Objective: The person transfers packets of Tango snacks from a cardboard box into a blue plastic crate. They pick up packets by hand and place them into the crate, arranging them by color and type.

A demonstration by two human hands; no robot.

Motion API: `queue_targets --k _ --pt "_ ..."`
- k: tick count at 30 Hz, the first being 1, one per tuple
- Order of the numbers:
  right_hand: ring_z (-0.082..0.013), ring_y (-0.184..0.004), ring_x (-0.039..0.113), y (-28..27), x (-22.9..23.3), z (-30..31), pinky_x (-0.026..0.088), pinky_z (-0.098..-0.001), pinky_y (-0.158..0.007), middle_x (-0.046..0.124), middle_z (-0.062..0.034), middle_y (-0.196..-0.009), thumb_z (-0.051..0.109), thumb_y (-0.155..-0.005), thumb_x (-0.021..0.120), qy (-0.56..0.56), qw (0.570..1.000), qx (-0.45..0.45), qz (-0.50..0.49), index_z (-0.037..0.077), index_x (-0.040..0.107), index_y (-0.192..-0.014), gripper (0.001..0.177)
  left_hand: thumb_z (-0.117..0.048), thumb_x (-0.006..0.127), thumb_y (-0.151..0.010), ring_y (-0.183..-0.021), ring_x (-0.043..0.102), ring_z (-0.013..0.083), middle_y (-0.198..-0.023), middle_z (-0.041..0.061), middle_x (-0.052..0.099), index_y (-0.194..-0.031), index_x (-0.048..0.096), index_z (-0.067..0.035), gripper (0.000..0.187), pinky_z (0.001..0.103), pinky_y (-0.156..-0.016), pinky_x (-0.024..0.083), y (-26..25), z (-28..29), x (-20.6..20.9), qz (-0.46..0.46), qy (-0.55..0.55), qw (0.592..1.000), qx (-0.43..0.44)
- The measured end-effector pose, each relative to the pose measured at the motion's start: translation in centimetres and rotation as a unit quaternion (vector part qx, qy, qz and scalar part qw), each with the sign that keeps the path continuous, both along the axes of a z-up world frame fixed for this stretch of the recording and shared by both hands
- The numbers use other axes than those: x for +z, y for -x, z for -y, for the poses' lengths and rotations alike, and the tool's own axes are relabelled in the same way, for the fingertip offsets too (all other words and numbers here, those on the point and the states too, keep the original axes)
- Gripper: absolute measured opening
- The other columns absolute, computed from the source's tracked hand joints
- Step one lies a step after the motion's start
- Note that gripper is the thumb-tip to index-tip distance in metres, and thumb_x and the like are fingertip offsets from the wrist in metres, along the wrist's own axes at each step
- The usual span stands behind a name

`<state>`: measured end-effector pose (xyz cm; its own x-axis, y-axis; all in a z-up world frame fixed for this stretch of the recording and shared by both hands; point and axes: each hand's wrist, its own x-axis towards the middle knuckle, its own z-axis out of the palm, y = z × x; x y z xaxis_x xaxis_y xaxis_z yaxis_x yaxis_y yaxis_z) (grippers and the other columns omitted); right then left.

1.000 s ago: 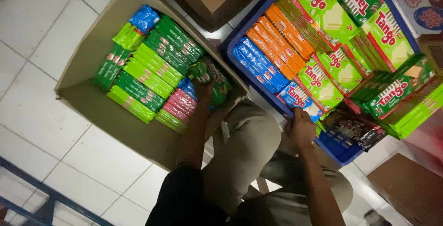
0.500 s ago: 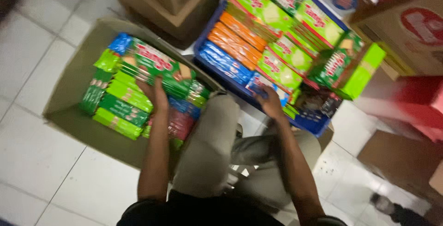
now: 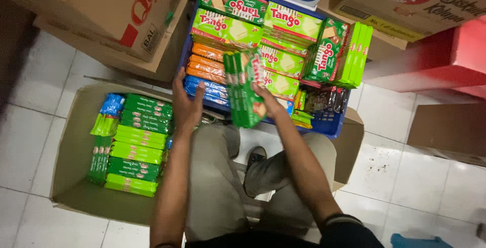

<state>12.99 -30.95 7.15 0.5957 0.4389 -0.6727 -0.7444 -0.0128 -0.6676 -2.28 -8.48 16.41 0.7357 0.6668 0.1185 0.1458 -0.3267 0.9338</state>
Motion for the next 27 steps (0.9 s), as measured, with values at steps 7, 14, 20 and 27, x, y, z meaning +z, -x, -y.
queue_targets --k 7,14,20,27 --pt "-0.0481 -0.133 0.052 -5.1 7.9 1.3 0.037 -0.0592 -0.115 0.057 -0.0323 -0.138 0.044 -0.086 0.084 0.134 0.92 0.239 0.279 0.011 0.039 -0.158 0.091 -0.044 0.057 -0.102 -0.106 0.066 0.0489 -0.106 0.023 0.062 -0.118 0.059 -0.007 0.041 0.063 -0.089 0.049 -1.7 -6.1 -9.5 -0.305 -0.107 0.946 0.036" --pt "-0.0528 -0.114 0.065 -6.2 11.6 -8.5 0.05 -0.0636 -0.096 0.066 -0.0286 -0.121 0.058 -0.091 0.073 0.321 0.666 0.378 0.558 0.025 0.036 -0.156 0.082 -0.039 0.045 -0.108 -0.111 0.068 0.0453 -0.111 0.02 0.071 -0.135 0.048 -0.02 0.033 0.061 -0.095 0.051 -1.5 -6.1 -11.3 -0.341 0.012 0.939 0.036" --pt "-0.0465 -0.089 0.069 -5.8 8.2 -12.5 0.053 -0.0558 -0.075 0.057 -0.0179 -0.11 0.051 -0.079 0.087 0.343 0.498 0.288 0.743 0.027 0.042 -0.155 0.092 -0.036 0.043 -0.109 -0.12 0.063 0.0493 -0.124 0.027 0.067 -0.148 0.042 -0.01 0.047 0.062 -0.101 0.049 -1.7 -5.5 -10.1 -0.368 0.016 0.929 0.047" --pt "-0.0509 -0.11 0.065 -4.7 8.5 -8.8 0.05 -0.0604 -0.091 0.06 -0.0203 -0.124 0.044 -0.079 0.089 0.269 0.619 0.32 0.665 0.025 0.041 -0.157 0.093 -0.04 0.044 -0.11 -0.113 0.065 0.0511 -0.117 0.028 0.067 -0.146 0.043 -0.014 0.044 0.065 -0.097 0.05 -1.2 -5.4 -11.4 -0.39 -0.019 0.918 0.062"
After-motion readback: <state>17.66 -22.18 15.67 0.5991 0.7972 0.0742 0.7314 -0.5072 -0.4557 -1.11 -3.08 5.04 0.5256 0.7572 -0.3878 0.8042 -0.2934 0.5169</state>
